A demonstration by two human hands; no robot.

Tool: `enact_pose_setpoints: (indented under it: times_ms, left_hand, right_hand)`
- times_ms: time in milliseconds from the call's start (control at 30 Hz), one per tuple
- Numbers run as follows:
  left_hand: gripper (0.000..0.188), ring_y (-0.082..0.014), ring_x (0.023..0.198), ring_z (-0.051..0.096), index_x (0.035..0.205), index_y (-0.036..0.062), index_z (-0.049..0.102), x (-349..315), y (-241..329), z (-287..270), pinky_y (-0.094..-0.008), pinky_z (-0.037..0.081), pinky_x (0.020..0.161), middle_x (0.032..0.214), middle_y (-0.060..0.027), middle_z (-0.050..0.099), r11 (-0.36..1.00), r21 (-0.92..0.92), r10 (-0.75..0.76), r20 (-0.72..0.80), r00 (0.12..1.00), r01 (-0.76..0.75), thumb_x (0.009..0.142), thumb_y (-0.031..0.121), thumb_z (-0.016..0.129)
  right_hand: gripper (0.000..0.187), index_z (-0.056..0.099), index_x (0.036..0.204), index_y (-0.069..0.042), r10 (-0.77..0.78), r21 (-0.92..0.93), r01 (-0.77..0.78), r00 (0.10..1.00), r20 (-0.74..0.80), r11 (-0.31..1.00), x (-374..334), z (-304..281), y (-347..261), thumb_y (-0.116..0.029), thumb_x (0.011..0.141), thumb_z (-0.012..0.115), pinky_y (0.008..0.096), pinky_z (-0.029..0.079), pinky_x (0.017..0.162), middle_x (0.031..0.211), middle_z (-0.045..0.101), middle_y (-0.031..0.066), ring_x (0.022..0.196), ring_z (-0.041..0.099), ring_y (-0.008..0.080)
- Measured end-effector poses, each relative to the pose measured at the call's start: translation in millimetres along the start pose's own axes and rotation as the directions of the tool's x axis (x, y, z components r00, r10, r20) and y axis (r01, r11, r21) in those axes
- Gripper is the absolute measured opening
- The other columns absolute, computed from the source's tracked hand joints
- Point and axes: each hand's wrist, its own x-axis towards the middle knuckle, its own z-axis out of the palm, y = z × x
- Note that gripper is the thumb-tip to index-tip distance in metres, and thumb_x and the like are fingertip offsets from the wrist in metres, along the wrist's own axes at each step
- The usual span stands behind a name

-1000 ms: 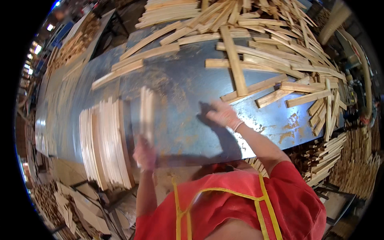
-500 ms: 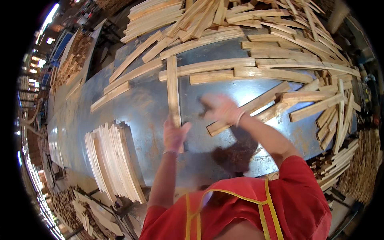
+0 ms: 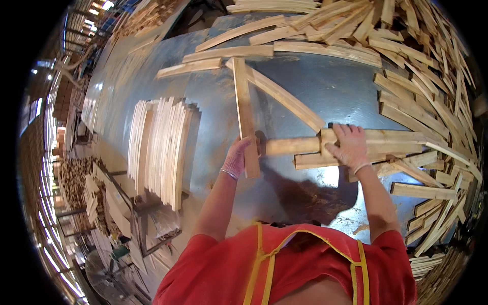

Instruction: The person repeatedly picks up thin wooden planks from a large pile on a metal table and stacks them into a neat pile. The person handles the planks by hand, aligning them and placing them onto the growing stack.

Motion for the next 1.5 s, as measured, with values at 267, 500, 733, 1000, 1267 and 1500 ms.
enact_pose_setpoints:
  times_ms: [267, 500, 733, 1000, 1267, 1500]
  left_hand:
    - [0.044, -0.0322, 0.101, 0.076, 0.127, 0.0081, 0.073, -83, 4, -95, -0.0398, 0.062, 0.09, 0.122, -0.0142, 0.076, 0.607, 0.793, 0.387, -0.358, 0.849, 0.058, 0.087, 0.022, 0.082]
    - [0.077, -0.0323, 0.155, 0.043, 0.165, 0.0151, 0.043, -113, 30, -329, -0.0522, 0.032, 0.128, 0.168, -0.0121, 0.048, -0.487, 0.687, 0.729, -0.021, 0.685, 0.539, 0.098, 0.047, 0.064]
    - [0.096, -0.0345, 0.144, 0.048, 0.156, 0.0068, 0.05, -106, -15, -166, -0.0531, 0.035, 0.123, 0.151, -0.0169, 0.058, -0.286, 0.949, 0.599, 0.284, 0.749, -0.131, 0.08, 0.057, 0.081]
    - [0.098, -0.0367, 0.146, 0.046, 0.15, 0.0124, 0.055, -118, -61, 22, -0.0549, 0.037, 0.119, 0.15, -0.0159, 0.054, -0.378, 0.866, 0.085, 0.385, 0.919, -0.328, 0.071, 0.062, 0.085]
    - [0.079, -0.0384, 0.136, 0.058, 0.148, 0.01, 0.055, -68, -59, -54, -0.0532, 0.049, 0.11, 0.145, -0.0164, 0.062, -0.291, 0.955, 0.418, 0.178, 0.891, -0.054, 0.083, 0.044, 0.083]
    - [0.079, -0.0382, 0.13, 0.057, 0.149, 0.0127, 0.056, -85, -65, -6, -0.0563, 0.043, 0.11, 0.14, -0.0118, 0.061, -0.494, 0.851, 0.481, 0.438, 0.759, -0.178, 0.084, 0.048, 0.081]
  right_hand:
    - [0.08, 0.062, 0.143, -0.012, -0.194, 0.065, 0.187, 0.973, 0.128, 0.98, -67, 21, -141, -0.062, 0.082, 0.072, 0.052, 0.031, 0.124, 0.138, 0.064, 0.0116, 0.134, 0.055, 0.0334]
    - [0.053, 0.068, 0.13, -0.008, -0.263, 0.359, 0.328, 0.94, -0.218, 0.874, -88, 72, -214, -0.044, 0.091, 0.072, 0.054, 0.039, 0.121, 0.139, 0.066, 0.0144, 0.136, 0.057, 0.0371]
    - [0.041, 0.067, 0.126, 0.003, 0.673, 0.509, -0.44, 0.486, -0.558, 0.74, -167, 78, -107, -0.021, 0.092, 0.067, 0.0533, 0.05, 0.1, 0.118, 0.072, 0.0257, 0.11, 0.065, 0.0479]
    - [0.058, 0.052, 0.14, -0.003, 0.781, 0.922, -0.17, 0.491, 0.386, -0.348, -132, 54, -127, -0.019, 0.09, 0.078, 0.0324, 0.053, 0.079, 0.124, 0.066, 0.01, 0.099, 0.062, 0.0182]
    - [0.055, 0.071, 0.136, -0.004, 0.358, 0.698, -0.293, 0.932, 0.056, 0.654, -5, 19, -9, -0.042, 0.096, 0.066, 0.0425, 0.054, 0.103, 0.126, 0.077, 0.0191, 0.113, 0.073, 0.0318]
    - [0.07, 0.047, 0.163, -0.023, 0.405, -0.354, -0.377, 0.914, 0.005, 0.856, 40, -3, 192, -0.014, 0.095, 0.063, 0.0537, 0.046, 0.119, 0.161, 0.054, 0.0116, 0.145, 0.056, 0.0397]
